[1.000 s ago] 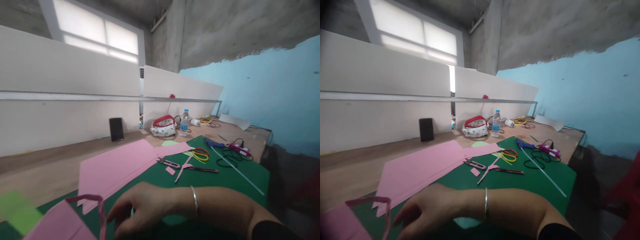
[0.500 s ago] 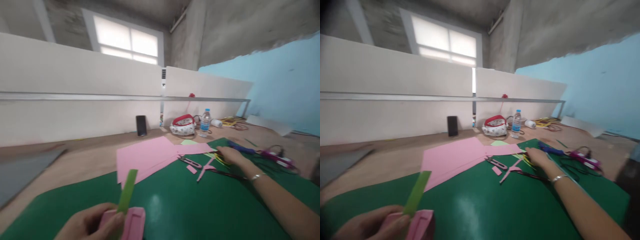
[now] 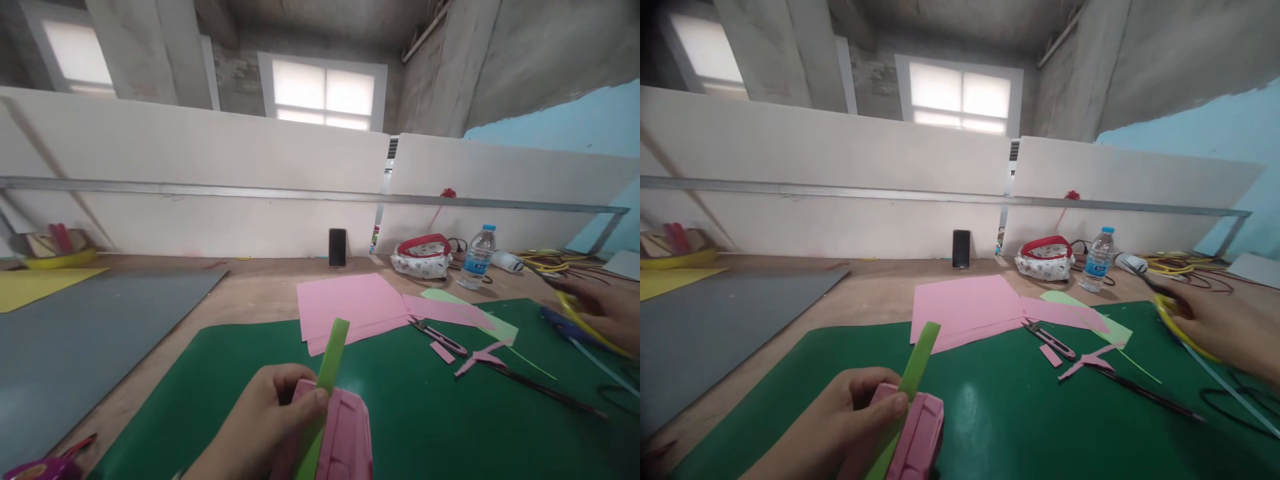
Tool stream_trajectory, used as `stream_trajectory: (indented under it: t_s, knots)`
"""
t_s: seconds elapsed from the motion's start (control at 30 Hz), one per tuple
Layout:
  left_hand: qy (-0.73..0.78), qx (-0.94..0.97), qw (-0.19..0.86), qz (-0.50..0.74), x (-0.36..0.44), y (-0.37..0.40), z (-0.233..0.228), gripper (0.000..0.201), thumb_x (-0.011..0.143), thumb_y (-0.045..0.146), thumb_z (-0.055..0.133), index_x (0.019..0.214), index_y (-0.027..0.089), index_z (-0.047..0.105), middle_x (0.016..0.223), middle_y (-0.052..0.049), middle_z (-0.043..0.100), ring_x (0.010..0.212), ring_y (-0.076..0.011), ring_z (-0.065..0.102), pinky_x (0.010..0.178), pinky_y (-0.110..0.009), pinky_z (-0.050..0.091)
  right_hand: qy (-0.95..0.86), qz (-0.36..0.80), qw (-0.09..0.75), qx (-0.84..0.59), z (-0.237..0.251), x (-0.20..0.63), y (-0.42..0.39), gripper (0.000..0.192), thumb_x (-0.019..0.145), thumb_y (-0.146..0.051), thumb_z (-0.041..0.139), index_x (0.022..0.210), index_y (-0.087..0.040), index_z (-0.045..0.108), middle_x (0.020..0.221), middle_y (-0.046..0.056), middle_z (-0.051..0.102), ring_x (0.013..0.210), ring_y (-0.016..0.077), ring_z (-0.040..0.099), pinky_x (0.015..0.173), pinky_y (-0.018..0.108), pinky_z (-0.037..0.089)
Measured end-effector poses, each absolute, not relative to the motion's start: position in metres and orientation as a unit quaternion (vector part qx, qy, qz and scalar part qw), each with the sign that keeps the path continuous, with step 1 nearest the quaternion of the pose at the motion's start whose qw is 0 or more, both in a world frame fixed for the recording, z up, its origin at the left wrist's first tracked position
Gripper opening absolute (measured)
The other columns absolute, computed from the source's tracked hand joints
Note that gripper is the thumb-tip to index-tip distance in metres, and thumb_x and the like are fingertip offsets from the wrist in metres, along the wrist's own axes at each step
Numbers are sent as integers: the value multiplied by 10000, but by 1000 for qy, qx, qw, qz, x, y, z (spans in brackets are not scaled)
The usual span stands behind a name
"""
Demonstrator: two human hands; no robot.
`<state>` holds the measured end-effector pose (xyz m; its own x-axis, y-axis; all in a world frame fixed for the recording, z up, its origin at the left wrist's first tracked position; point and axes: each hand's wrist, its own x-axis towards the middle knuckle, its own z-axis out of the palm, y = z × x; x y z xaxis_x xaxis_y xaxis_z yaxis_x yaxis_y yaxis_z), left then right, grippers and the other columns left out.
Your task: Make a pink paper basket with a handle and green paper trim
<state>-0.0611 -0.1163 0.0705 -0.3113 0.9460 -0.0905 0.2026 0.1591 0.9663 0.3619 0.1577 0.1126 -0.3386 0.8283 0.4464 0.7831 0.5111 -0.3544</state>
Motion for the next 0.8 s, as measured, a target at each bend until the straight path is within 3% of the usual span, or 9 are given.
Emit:
stream_trajectory:
  t_s: [0.07,0.13,0.2,0.27,0.37,0.6,0.8]
  knots:
    - [643,434,404,485,-60,-117,72,292,649,428,606,516,185,512,510,70,320,519,-103,252,497,-250,160,-841,163,253,-449,121,309,121,493,751,-482,678,1191,-262,667,1125,194,636,1021,339,594,772,438,434]
    - [629,423,423,496,-60,-118,74,315,651,456,626,529,184,524,499,75,325,511,-96,236,500,-256,145,-827,348,214,-387,118,247,80,573,768,-460,648,1296,-246,584,1092,154,620,940,280,602,743,380,474]
    - [618,413,438,505,-60,-119,74,304,638,445,641,533,180,536,493,73,344,509,-95,242,504,-263,137,-788,504,98,-339,108,194,42,501,823,-486,594,1259,-240,593,1013,100,600,782,196,574,683,329,488]
    - [615,407,446,507,-60,-118,74,291,614,420,649,514,186,507,491,71,338,509,-94,240,504,-268,132,-776,565,19,-280,97,162,17,370,844,-425,612,1156,-229,640,895,35,569,731,145,506,653,255,447]
    - [603,397,465,512,-58,-117,75,279,591,397,633,492,206,456,483,82,293,502,-90,205,505,-273,123,-760,603,-1,-242,86,149,0,286,862,-388,623,1099,-231,656,862,2,546,731,123,451,633,204,394]
    - [546,355,546,527,-51,-118,68,264,559,297,632,454,217,402,449,103,272,470,-73,196,489,-258,132,-757,593,-45,-272,82,149,-16,385,805,-446,681,1096,-195,666,985,38,574,857,161,494,725,214,424]
    - [532,357,580,504,-57,-115,48,61,529,218,624,520,165,595,482,59,475,502,-98,375,511,-248,261,-733,617,-57,-281,82,151,-28,623,763,-678,623,1135,-179,649,1081,54,579,949,192,509,806,256,427]
